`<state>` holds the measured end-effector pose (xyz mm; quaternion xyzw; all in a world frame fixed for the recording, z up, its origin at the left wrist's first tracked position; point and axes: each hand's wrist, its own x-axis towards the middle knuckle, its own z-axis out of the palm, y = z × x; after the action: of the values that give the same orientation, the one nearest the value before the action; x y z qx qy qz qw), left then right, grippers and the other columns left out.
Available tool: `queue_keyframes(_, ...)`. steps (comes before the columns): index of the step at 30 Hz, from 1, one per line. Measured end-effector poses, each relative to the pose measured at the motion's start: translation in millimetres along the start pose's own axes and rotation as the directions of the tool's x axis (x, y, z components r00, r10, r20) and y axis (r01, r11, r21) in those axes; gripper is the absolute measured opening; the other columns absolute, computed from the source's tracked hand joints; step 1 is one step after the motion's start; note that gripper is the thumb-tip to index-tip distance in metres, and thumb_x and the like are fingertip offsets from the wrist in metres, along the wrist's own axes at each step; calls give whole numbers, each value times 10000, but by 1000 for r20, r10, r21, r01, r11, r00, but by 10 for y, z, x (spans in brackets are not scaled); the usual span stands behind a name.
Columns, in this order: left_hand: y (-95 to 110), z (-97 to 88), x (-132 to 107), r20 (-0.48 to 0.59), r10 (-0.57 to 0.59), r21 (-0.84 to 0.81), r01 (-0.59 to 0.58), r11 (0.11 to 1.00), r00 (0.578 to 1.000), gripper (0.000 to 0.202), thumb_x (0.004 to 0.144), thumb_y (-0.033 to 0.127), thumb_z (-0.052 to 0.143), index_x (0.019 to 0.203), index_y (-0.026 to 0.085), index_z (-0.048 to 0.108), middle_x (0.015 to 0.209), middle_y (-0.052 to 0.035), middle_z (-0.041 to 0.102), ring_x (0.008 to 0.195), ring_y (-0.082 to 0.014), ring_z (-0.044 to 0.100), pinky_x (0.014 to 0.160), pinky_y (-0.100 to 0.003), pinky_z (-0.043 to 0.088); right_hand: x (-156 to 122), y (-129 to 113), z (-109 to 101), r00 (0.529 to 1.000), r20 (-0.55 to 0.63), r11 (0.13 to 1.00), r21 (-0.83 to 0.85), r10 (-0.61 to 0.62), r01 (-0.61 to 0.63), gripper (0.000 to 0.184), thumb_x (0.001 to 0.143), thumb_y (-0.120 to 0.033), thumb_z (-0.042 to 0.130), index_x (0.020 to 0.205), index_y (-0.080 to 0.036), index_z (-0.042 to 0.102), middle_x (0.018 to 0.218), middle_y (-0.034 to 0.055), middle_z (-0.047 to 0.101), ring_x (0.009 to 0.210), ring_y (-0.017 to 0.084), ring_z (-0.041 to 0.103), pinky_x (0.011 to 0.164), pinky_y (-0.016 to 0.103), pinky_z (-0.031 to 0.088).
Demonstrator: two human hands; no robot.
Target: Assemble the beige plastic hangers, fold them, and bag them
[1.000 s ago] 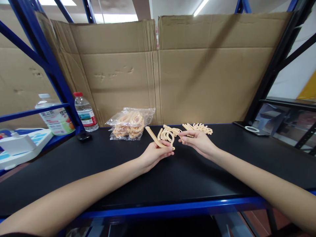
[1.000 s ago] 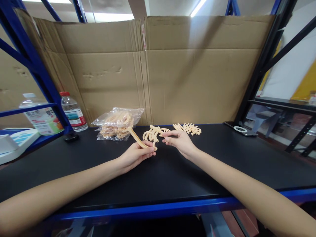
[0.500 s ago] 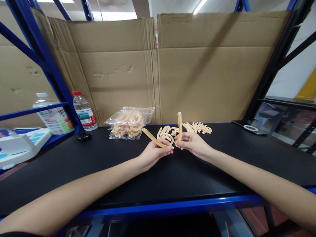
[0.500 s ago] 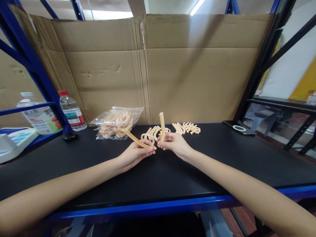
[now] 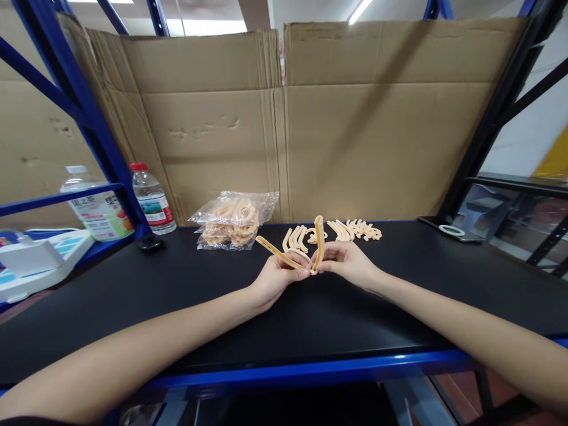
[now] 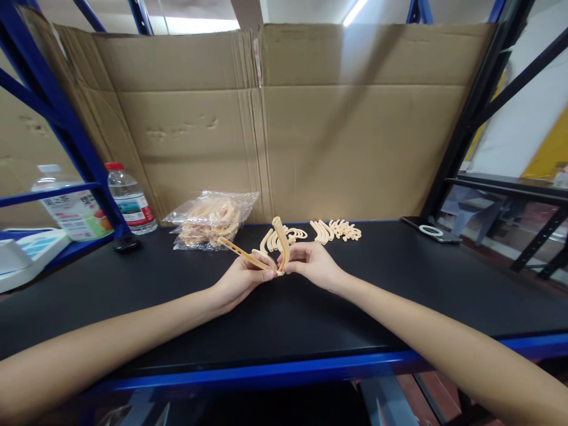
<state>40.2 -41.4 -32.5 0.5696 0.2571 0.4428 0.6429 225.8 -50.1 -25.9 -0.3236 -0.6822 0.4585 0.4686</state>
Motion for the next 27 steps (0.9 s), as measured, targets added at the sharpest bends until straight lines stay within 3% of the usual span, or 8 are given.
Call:
queue_keyframes(6, -31, 40, -54, -161, 12, -11, -14, 1000, 987, 219, 534, 179, 822, 665, 127, 654, 688, -8, 612, 705, -126, 552, 711, -246, 430, -56, 17, 95, 995, -80, 998, -22, -66, 65, 182, 645, -284, 772, 749, -193, 653, 815, 18, 687, 792, 182, 658, 819, 378, 529)
queue_keyframes(13, 4, 72, -60, -185, -65, -101, 47, 994, 981, 282, 575, 206, 837, 747, 111, 635, 725, -26, 639, 737, -126, 603, 766, -252, 490, -31, 72, 166, 981, -195, 999, 46, -18, 28, 253, 605, -277, 800, 772, -186, 633, 761, 14, 664, 730, 159, 642, 760, 334, 541)
queue_keyframes(16, 47, 18, -3, -222, -123, -80, 108, 991, 967, 261, 604, 180, 830, 729, 104, 614, 690, -25, 634, 673, -114, 621, 717, -236, 521, 50, 50, -25, 983, -163, 982, 180, 82, -53, 361, 569, -245, 816, 869, -198, 622, 840, 8, 643, 676, 121, 614, 643, 274, 542)
queue_keyframes(19, 139, -91, 76, -251, -166, -56, 157, 986, 954, 230, 630, 128, 810, 717, 104, 599, 683, -43, 651, 642, -119, 645, 662, -206, 536, 105, -20, -389, 987, -92, 974, 199, 128, -108, 312, 587, -247, 807, 825, -184, 616, 783, -6, 628, 588, 85, 579, 581, 243, 522)
queue_keyframes(23, 315, -291, 182, -140, -227, -1, 229, 973, 964, 189, 651, 122, 790, 746, 90, 630, 734, -98, 683, 697, -154, 678, 666, -190, 541, 104, -129, -881, 975, 89, 970, -158, 202, -186, 235, 619, -277, 785, 754, -142, 646, 713, 19, 647, 608, 123, 618, 628, 287, 532)
queue_keyframes(27, 444, -505, 264, 54, -265, 184, 252, 950, 963, 217, 634, 155, 794, 798, 93, 666, 781, -112, 695, 760, -169, 676, 725, -217, 525, 73, -184, -1090, 947, 222, 899, -419, 234, -125, 245, 621, -293, 770, 806, -152, 692, 743, 31, 683, 669, 157, 646, 652, 297, 522)
